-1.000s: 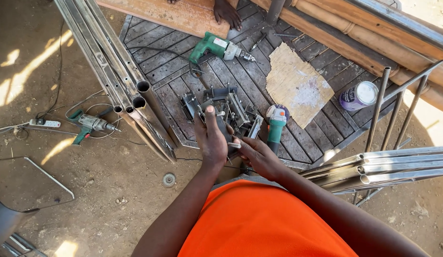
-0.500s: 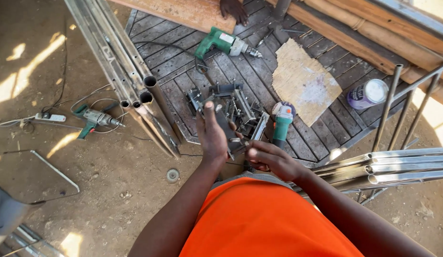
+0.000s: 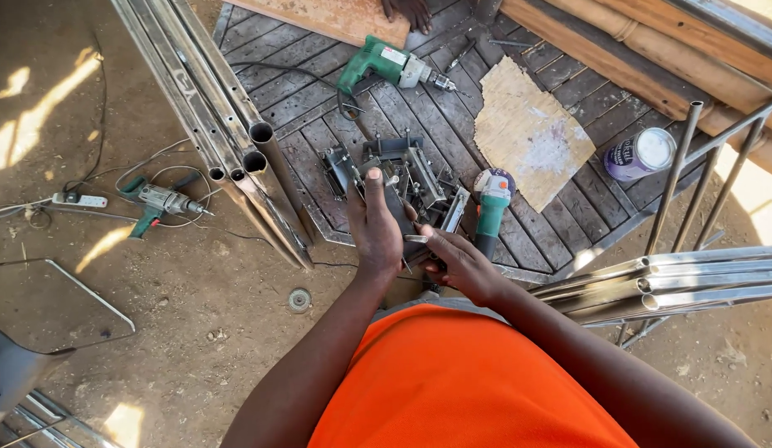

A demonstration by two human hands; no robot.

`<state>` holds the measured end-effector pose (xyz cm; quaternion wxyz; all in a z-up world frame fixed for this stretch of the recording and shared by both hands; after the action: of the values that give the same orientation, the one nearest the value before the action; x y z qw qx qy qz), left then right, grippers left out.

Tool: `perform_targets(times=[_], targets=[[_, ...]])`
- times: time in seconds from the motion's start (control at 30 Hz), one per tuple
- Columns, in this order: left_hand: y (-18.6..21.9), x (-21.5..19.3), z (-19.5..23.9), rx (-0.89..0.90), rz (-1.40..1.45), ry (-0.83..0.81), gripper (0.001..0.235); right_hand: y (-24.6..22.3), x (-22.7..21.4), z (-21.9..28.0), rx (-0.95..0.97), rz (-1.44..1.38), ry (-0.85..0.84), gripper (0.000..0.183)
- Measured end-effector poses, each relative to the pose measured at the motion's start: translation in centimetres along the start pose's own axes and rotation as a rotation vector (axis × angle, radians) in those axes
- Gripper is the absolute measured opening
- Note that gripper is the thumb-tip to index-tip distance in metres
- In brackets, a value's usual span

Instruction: Grinding and smoothing small metal components using a handheld angle grinder on a wooden workbench.

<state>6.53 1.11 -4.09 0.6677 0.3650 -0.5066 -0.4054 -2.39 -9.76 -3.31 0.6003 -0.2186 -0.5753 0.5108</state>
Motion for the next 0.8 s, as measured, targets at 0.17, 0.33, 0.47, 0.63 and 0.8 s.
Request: perform_targets(times=[0.17, 0.33, 0.47, 0.63, 0.8], targets=[[2.3, -1.0, 0.5, -0.057, -0.015, -0.001, 0.047, -0.2, -0.2, 1.4, 0.052, 0.009, -0.056, 0.021], [1.1, -1.3, 0.4, -0.024, -0.014, -0.029, 0.041, 0.7, 0.2, -0.1, 0.060, 0.097, 0.000, 0.051], [1.7, -2.5, 0.5, -0.044, -0.039, -0.024, 0.043, 1.1, 0.5, 0.1, 0.101, 0.032, -0.001, 0.024], [2.1, -2.3, 0.5, -0.063, -0.013, -0.042, 0.047, 1.8, 1.2, -0.2, 0.138, -0.072, 0.074, 0.034], [0.4, -2.5, -0.3, -0.114, -0.021, -0.054, 0.044, 3.8, -0.7, -0.6, 0.235, -0.133, 0.289, 0.030]])
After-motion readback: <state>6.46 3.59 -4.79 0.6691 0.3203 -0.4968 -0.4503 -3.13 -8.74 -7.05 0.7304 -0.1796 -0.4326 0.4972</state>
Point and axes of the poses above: each hand's wrist, its own z-axis away from the middle knuckle, its own x-axis out of the palm, y = z × x, the point moved 4 cm from there along -z, towards the middle knuckle, and after that the axes turned 4 degrees about x, right-handed, at the moved point
